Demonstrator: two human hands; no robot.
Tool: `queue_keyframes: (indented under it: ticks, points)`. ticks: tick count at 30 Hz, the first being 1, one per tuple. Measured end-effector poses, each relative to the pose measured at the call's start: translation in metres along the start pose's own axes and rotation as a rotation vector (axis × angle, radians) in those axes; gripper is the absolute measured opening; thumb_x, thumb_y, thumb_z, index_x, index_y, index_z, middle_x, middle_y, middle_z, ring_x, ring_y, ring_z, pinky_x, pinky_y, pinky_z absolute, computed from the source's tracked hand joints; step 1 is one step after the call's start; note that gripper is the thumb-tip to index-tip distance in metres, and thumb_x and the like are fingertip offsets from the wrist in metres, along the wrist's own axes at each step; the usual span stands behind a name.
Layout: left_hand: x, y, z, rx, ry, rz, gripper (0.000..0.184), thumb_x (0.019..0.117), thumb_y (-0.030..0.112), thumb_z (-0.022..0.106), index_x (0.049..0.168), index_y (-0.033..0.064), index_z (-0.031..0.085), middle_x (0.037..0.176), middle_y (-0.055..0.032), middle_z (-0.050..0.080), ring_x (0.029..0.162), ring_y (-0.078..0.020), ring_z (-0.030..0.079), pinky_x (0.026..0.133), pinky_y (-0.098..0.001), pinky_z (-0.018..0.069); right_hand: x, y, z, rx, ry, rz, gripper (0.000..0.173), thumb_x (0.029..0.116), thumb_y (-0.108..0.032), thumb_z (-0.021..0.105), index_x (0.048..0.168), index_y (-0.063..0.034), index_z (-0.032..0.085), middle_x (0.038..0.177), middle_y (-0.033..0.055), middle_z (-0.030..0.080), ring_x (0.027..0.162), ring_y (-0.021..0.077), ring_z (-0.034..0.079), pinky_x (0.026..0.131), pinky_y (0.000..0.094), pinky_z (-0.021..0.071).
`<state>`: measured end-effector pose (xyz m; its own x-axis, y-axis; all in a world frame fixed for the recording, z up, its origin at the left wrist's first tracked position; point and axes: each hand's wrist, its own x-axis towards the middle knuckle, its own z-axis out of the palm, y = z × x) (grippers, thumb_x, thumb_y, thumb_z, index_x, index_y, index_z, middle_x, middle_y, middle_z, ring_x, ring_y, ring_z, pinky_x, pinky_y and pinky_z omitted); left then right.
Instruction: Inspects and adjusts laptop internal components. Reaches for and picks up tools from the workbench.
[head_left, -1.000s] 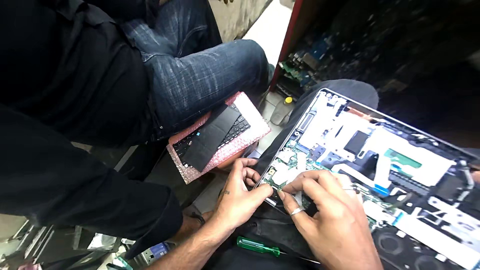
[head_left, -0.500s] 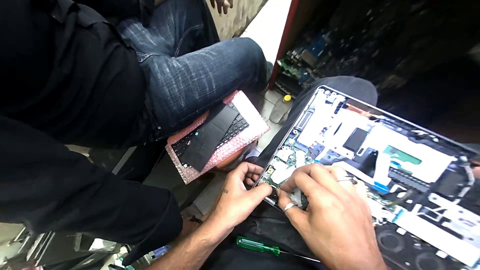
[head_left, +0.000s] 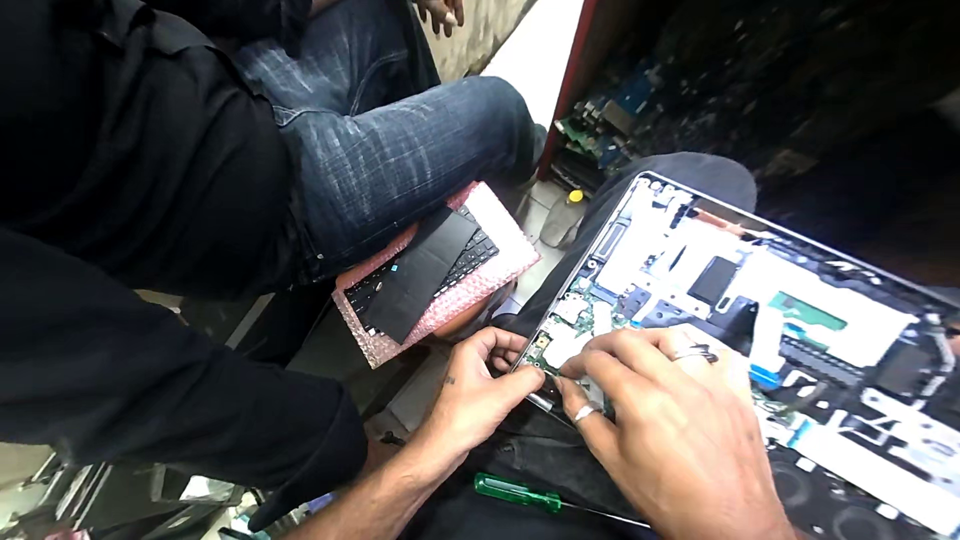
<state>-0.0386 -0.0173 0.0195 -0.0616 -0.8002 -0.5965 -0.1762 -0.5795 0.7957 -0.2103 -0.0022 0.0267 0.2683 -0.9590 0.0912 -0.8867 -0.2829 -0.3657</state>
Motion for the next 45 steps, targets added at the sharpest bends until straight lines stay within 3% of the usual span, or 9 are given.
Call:
queue_keyframes:
  ticks: [12, 32, 35, 38, 40, 41, 42, 44, 45]
  points:
    - [0.001, -0.004, -0.001, -0.027, -0.009, -0.004, 0.016, 0.0872, 0.008, 0.073, 0.102, 0.0059, 0.069, 0.086, -0.0057, 0.065, 0.072, -0.0127, 0.061, 0.061, -0.0243, 0.0506, 0.002, -0.001, 0.003, -0.084, 0.058, -0.158, 0.024, 0.0923, -0.017, 0.054, 0.080, -0.0098, 0.072, 0.090, 0.0082, 0.070, 0.092, 0.0360, 0.065, 0.071, 0.0534, 0.0419]
    - [0.003, -0.005, 0.000, -0.021, -0.017, -0.005, 0.016, 0.0874, 0.007, 0.074, 0.102, 0.0046, 0.069, 0.084, -0.0057, 0.065, 0.069, -0.0120, 0.060, 0.060, -0.0234, 0.0499, 0.010, -0.001, 0.001, -0.136, -0.017, -0.234, 0.022, 0.0929, -0.012, 0.053, 0.079, -0.0069, 0.070, 0.090, 0.0099, 0.068, 0.099, 0.0354, 0.066, 0.073, 0.0541, 0.0436]
    - [0.003, -0.001, -0.002, 0.008, -0.039, -0.007, 0.017, 0.0875, 0.007, 0.074, 0.103, 0.0047, 0.068, 0.085, -0.0051, 0.065, 0.070, -0.0117, 0.060, 0.061, -0.0235, 0.0505, 0.010, 0.003, -0.003, -0.033, -0.019, -0.204, 0.021, 0.0921, -0.015, 0.055, 0.080, -0.0101, 0.072, 0.090, 0.0071, 0.069, 0.101, 0.0352, 0.066, 0.074, 0.0550, 0.0444]
    - [0.004, 0.002, -0.008, 0.018, -0.101, 0.022, 0.017, 0.0888, 0.009, 0.070, 0.106, 0.0058, 0.066, 0.085, -0.0041, 0.063, 0.072, -0.0111, 0.059, 0.063, -0.0240, 0.0496, 0.005, 0.022, -0.027, 0.308, 0.032, -0.088, 0.022, 0.0962, -0.028, 0.058, 0.095, -0.0167, 0.077, 0.101, -0.0006, 0.071, 0.107, 0.0219, 0.065, 0.083, 0.0472, 0.0511]
    - [0.004, 0.001, -0.012, 0.004, -0.125, 0.041, 0.016, 0.0925, 0.013, 0.066, 0.106, 0.0061, 0.067, 0.085, -0.0038, 0.063, 0.070, -0.0107, 0.058, 0.062, -0.0237, 0.0490, -0.008, 0.035, -0.046, 0.471, 0.120, 0.036, 0.023, 0.1000, -0.028, 0.060, 0.104, -0.0105, 0.075, 0.106, 0.0016, 0.069, 0.105, 0.0092, 0.063, 0.089, 0.0312, 0.0531]
    - [0.004, 0.000, -0.013, 0.008, -0.126, 0.045, 0.016, 0.0943, 0.016, 0.064, 0.107, 0.0067, 0.068, 0.085, -0.0034, 0.063, 0.070, -0.0106, 0.058, 0.062, -0.0238, 0.0483, -0.017, 0.040, -0.050, 0.478, 0.164, 0.100, 0.026, 0.1005, -0.026, 0.059, 0.106, -0.0052, 0.073, 0.106, 0.0050, 0.067, 0.101, 0.0074, 0.062, 0.087, 0.0258, 0.0530]
    - [0.004, 0.001, -0.013, 0.027, -0.122, 0.054, 0.017, 0.0956, 0.019, 0.064, 0.107, 0.0074, 0.068, 0.085, -0.0028, 0.064, 0.071, -0.0106, 0.058, 0.063, -0.0244, 0.0485, -0.027, 0.043, -0.050, 0.451, 0.191, 0.152, 0.028, 0.1001, -0.023, 0.058, 0.107, -0.0008, 0.072, 0.105, 0.0097, 0.067, 0.097, 0.0096, 0.063, 0.083, 0.0254, 0.0530]
    - [0.006, 0.000, -0.011, 0.101, -0.103, 0.091, 0.020, 0.0956, 0.026, 0.066, 0.106, 0.0091, 0.068, 0.085, -0.0017, 0.064, 0.071, -0.0106, 0.059, 0.064, -0.0262, 0.0499, -0.043, 0.042, -0.038, 0.360, 0.194, 0.178, 0.028, 0.0991, -0.019, 0.058, 0.108, 0.0030, 0.073, 0.102, 0.0186, 0.070, 0.093, 0.0224, 0.066, 0.079, 0.0364, 0.0550]
    - [0.008, 0.000, -0.010, 0.154, -0.094, 0.115, 0.021, 0.0949, 0.028, 0.068, 0.106, 0.0098, 0.067, 0.085, -0.0016, 0.064, 0.070, -0.0107, 0.059, 0.063, -0.0267, 0.0502, -0.050, 0.037, -0.027, 0.320, 0.190, 0.164, 0.027, 0.0992, -0.017, 0.058, 0.108, 0.0012, 0.075, 0.100, 0.0191, 0.069, 0.091, 0.0270, 0.066, 0.077, 0.0414, 0.0551]
